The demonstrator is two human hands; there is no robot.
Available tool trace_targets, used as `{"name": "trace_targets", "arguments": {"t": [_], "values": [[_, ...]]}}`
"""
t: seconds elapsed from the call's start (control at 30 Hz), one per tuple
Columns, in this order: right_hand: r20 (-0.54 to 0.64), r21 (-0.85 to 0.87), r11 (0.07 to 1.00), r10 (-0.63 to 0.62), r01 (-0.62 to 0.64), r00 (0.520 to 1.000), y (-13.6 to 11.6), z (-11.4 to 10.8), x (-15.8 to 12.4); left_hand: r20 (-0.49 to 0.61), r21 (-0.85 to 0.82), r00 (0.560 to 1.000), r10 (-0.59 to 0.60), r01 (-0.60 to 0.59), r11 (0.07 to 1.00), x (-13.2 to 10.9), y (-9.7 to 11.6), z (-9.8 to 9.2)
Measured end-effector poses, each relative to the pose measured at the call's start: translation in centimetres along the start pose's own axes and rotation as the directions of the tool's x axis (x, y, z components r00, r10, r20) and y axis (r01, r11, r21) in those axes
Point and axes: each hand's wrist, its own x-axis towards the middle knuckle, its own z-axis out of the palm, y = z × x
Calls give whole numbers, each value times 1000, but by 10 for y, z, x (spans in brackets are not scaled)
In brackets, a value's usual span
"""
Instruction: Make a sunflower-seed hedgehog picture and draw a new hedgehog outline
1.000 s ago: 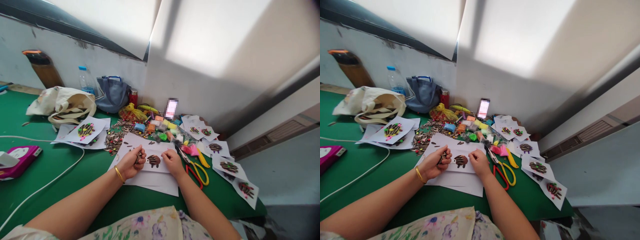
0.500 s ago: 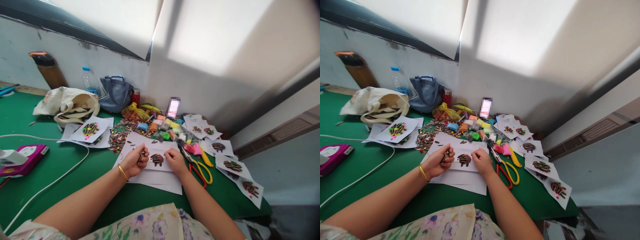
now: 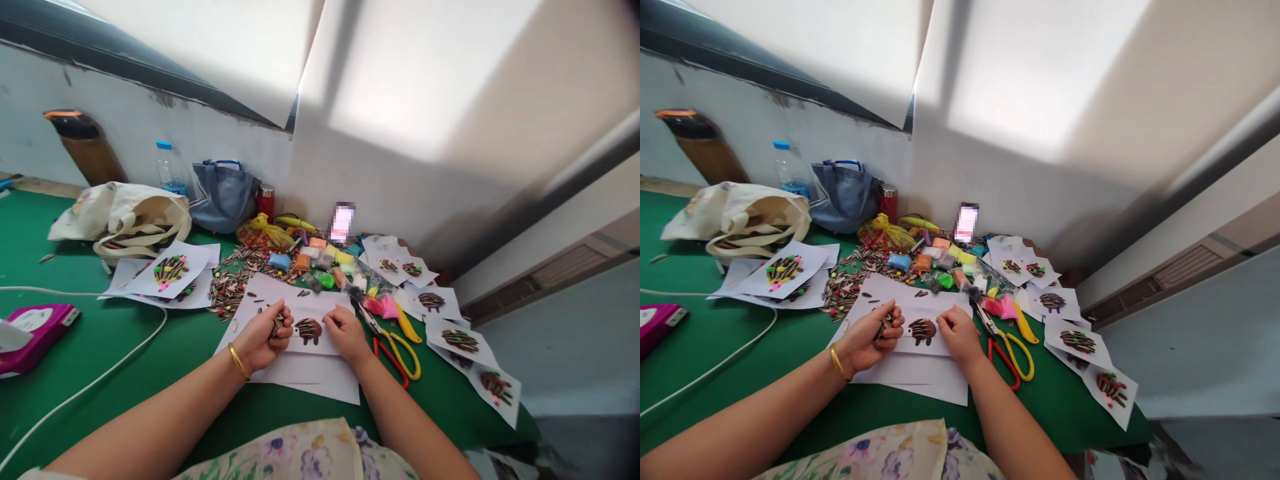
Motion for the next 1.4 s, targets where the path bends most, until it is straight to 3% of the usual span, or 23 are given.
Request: {"name": "trace_targets", "arguments": {"t": [0.47,0.93,1.13,1.27,1.4], "values": [[39,-30,999,-18,19,999,-1,0,-1,-3,7,999,35,-35,999,-4,1,3],[5,-47,996,-77,77,997,2,2,-1,38,-163,999,21,-15,987,-12,0,12],[-74,-251,961,-139,117,987,-1,0,-3,26,-197,999,29,-23,980,-14,1,14],[2,-396,912,-110,102,994,1,2,-5,47,-254,999,22,-9,967,-15,5,12],[50,-394,913,-91,104,995,2,4,-6,55,-330,998,13,6,944,-15,8,11]]}}
